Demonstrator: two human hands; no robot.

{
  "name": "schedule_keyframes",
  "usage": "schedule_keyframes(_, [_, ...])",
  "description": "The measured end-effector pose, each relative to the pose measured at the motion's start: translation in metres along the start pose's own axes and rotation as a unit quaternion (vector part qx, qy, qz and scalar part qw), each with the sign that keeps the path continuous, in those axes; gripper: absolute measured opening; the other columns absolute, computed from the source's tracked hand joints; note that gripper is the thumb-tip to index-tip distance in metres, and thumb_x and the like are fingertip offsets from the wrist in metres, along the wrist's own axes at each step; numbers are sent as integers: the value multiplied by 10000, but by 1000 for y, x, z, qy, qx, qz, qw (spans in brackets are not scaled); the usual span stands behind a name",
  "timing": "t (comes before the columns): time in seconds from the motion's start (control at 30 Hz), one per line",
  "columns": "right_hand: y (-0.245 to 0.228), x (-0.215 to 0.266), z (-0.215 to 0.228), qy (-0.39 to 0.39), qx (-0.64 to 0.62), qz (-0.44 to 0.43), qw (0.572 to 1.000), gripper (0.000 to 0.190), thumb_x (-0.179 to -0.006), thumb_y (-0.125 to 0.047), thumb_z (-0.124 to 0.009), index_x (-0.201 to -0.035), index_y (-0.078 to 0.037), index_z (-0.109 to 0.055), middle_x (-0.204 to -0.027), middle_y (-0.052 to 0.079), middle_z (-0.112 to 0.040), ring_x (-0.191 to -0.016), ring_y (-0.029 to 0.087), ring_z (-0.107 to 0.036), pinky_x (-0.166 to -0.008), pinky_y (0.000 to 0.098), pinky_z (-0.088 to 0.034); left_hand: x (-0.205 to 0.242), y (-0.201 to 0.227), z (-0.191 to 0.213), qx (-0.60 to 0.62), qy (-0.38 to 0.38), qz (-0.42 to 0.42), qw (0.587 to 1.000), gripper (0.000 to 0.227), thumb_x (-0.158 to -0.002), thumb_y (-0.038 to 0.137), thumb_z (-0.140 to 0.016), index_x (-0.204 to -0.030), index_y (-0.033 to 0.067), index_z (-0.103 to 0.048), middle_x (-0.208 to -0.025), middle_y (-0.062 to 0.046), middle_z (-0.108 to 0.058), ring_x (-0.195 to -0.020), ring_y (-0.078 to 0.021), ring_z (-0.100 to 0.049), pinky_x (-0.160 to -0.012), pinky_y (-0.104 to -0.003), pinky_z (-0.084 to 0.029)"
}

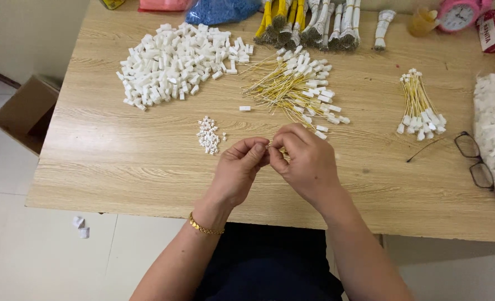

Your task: Assembling small white foam tips onto thin sticks to create industrial swabs

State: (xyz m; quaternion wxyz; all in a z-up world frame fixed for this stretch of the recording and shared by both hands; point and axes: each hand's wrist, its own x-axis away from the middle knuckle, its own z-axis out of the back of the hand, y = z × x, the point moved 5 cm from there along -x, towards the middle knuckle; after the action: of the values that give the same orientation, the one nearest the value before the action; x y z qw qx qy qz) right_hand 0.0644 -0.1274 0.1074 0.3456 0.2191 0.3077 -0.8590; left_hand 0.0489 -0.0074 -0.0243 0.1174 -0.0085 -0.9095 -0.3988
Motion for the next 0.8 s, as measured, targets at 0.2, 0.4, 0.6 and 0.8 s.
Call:
schedule_keyframes(0.2, [24, 18, -28, -42, -24, -61, 997, 113, -830, -114, -698, -777, -140, -602, -857, -5, -630, -771, 178, -674, -613, 243, -550, -12, -17, 23, -130, 33, 5, 991, 200, -911, 111, -670, -1069, -12, -681, -892, -118, -705, -823, -204, -699, -798, -323, -578])
schedule_keyframes(0.4, [79, 48, -91, -111, -4, -75, 991, 84, -843, -160, -689, -883, -104, -641, -923, 80, -620, -877, 295, -670, -724, 373, -548, -83, 33, 31, -648, 39, -221, 728, 291, -876, 236, -703, -1137, 111, -671, -921, -138, -681, -811, -343, -701, -694, -461, -558])
schedule_keyframes(0.6, [107, 64, -122, -149, -12, -66, 987, 60, -816, -156, -696, -852, -122, -662, -859, 86, -613, -846, 313, -655, -748, 410, -531, -151, 9, 61, -825, 42, -206, 524, 265, -788, 341, -714, -1010, 197, -714, -962, -58, -636, -895, -300, -656, -710, -435, -560])
schedule_keyframes(0.8, [106, 60, -105, -104, -11, -109, 988, 168, -814, -173, -735, -961, -125, -671, -923, 91, -635, -913, 311, -645, -809, 422, -507, -145, 36, 52, -774, 33, -228, 589, 218, -812, 334, -746, -972, 187, -730, -790, -48, -688, -761, -297, -694, -653, -443, -548])
